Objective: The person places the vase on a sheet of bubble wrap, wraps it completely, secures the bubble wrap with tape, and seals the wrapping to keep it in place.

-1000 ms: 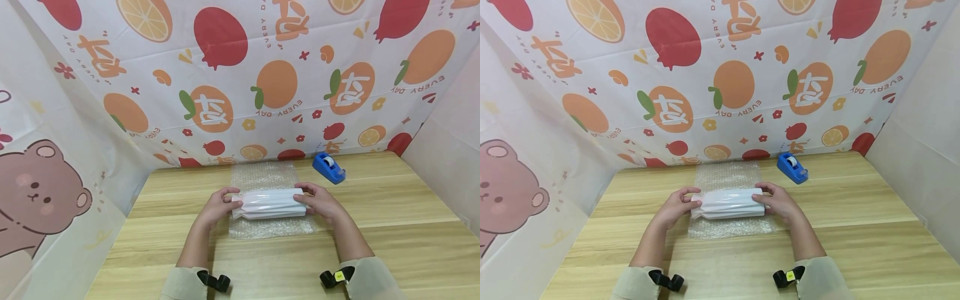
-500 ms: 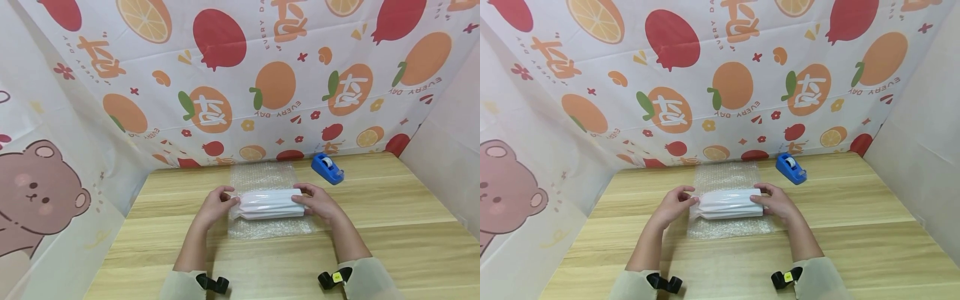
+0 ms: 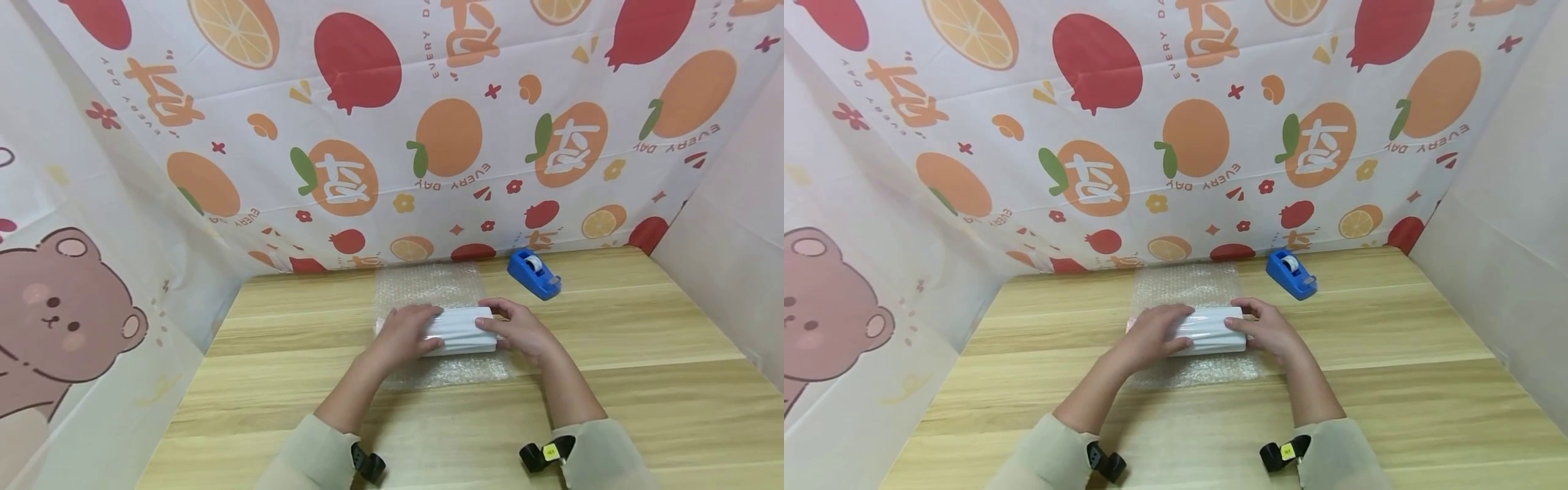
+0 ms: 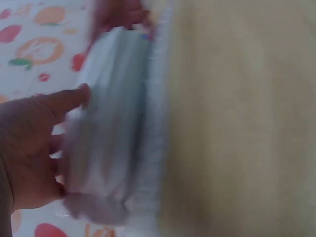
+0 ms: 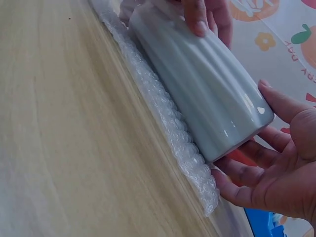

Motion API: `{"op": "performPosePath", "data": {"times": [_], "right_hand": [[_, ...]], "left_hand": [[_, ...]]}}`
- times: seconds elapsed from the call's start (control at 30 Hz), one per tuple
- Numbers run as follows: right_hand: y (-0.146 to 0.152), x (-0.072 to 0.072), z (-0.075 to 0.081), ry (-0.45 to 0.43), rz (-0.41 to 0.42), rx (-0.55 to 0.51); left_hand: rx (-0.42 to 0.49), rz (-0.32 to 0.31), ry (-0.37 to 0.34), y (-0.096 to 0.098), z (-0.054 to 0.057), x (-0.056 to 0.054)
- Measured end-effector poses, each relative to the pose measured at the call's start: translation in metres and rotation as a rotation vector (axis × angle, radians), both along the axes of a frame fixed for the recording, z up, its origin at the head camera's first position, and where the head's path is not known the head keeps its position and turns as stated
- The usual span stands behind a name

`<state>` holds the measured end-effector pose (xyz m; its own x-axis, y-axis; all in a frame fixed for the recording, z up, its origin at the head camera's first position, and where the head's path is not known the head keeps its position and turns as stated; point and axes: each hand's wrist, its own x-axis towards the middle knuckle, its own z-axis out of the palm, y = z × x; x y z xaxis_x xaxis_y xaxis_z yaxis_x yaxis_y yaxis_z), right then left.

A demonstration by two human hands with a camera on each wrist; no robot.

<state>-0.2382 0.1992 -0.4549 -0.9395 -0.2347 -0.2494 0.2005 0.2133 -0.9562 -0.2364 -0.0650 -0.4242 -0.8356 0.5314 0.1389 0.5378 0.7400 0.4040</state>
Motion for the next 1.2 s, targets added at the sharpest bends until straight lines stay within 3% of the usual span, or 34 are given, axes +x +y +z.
{"op": "performPosePath", "data": {"times": [0.1, 0.23, 0.4, 0.6, 0.7, 0.97, 1.2], "right_hand": [[0.000, 0.000, 0.000, 0.011, 0.004, 0.026], [0.000, 0.000, 0.002, 0.049, 0.006, 0.122], [-0.001, 0.003, 0.015, 0.207, 0.000, 0.298], [-0.010, 0.012, 0.039, 0.337, -0.037, 0.455], [-0.014, 0.022, 0.045, 0.395, 0.031, 0.488], [-0.026, 0.041, 0.043, 0.490, 0.382, 0.656], [-0.038, 0.048, 0.022, 0.513, 0.495, 0.870]], "left_hand": [[-0.001, -0.009, 0.008, 0.002, -0.009, -0.003], [0.034, -0.015, -0.018, 0.002, -0.011, -0.004], [0.038, 0.003, -0.099, 0.002, -0.007, -0.005], [0.025, 0.022, -0.108, 0.003, -0.004, -0.005], [0.024, 0.020, -0.099, 0.002, -0.006, -0.005], [0.008, 0.028, -0.058, 0.002, -0.007, -0.004], [0.013, 0.018, -0.062, 0.001, -0.008, -0.001]]}}
